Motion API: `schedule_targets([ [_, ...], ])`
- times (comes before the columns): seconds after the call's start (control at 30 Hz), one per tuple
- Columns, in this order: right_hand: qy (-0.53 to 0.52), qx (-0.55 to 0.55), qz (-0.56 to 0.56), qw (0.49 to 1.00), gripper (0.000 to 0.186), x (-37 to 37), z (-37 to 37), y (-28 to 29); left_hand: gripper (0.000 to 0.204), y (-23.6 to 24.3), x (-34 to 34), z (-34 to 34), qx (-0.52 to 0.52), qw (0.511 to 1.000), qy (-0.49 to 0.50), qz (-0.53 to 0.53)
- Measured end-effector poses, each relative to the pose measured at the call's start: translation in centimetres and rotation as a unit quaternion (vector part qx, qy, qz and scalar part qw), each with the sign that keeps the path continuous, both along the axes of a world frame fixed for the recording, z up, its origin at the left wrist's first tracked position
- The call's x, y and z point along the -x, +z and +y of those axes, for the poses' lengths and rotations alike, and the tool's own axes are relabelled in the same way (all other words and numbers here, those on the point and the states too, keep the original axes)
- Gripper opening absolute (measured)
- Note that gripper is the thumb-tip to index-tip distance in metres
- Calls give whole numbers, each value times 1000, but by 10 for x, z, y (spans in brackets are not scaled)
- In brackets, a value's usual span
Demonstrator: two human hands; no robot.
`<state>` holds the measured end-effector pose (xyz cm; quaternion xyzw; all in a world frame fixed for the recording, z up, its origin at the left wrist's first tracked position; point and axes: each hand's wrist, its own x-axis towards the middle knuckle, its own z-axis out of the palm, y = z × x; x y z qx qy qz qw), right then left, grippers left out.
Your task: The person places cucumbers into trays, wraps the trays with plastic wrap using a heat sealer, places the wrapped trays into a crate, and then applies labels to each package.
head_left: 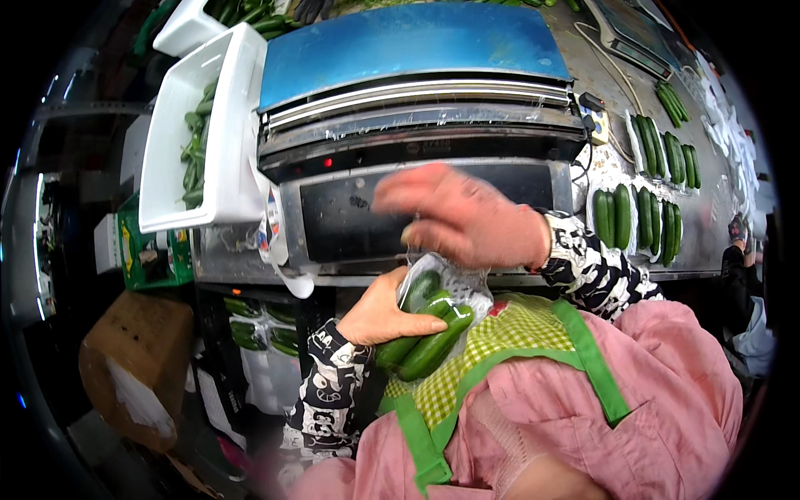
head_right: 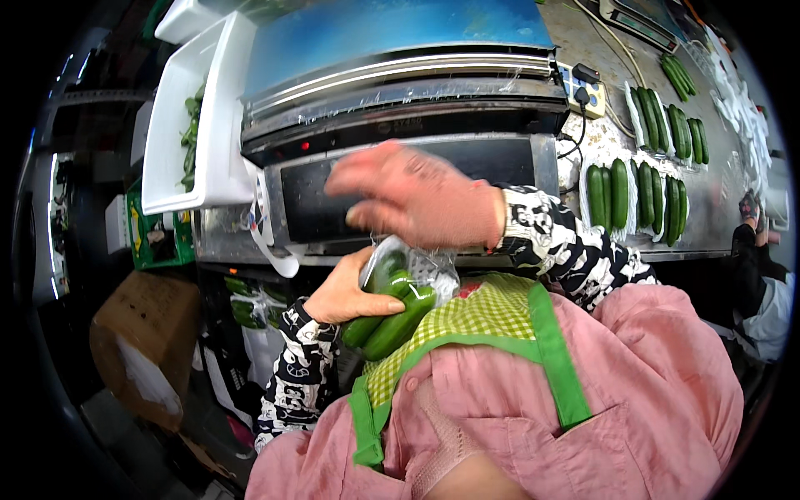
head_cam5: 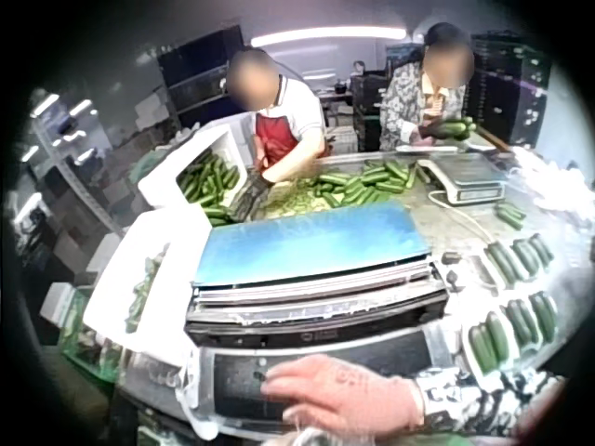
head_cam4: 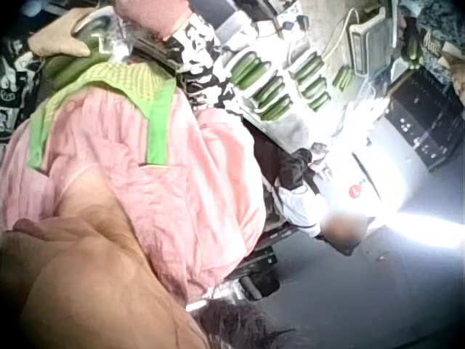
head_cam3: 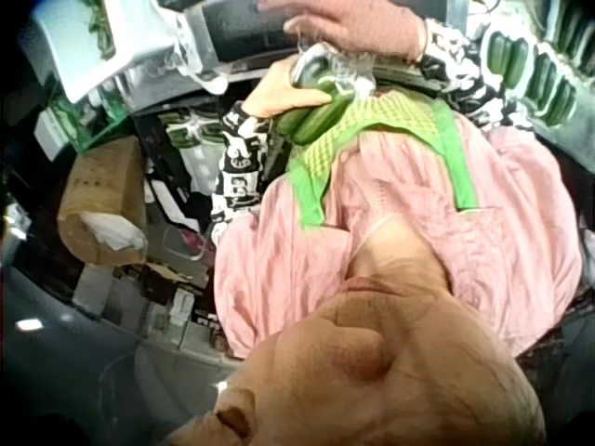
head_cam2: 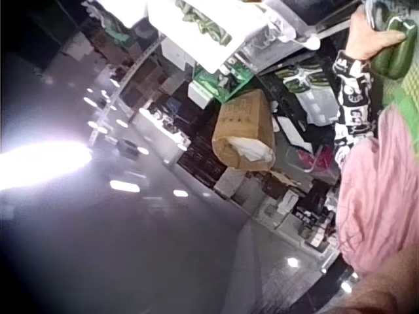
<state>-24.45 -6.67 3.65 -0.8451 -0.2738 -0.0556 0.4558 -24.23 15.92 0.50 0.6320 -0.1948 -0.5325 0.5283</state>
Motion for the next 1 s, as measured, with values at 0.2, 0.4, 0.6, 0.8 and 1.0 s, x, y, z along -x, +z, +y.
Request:
schedule_targets([
  [0.2, 103, -8, 363, 926, 42, 31, 25, -33, 74, 7, 11, 13, 10, 998, 13, -64],
  [0.4, 53, -256, 480, 837, 41, 71, 102, -45, 94, -5, 15, 99, 48, 976, 122, -175],
  [0.6, 90, -274, 588, 756, 40, 44, 228, -48, 95, -29, 22, 227, 42, 974, 180, -131],
  [0.8, 181, -112, 613, 761, 50, 21, 321, -35, 98, -51, 68, 342, 82, 919, 385, -28],
  [1.0, 304, 8, 609, 733, 48, 6, 356, -73, 84, -121, 126, 444, 86, 675, 726, 97],
])
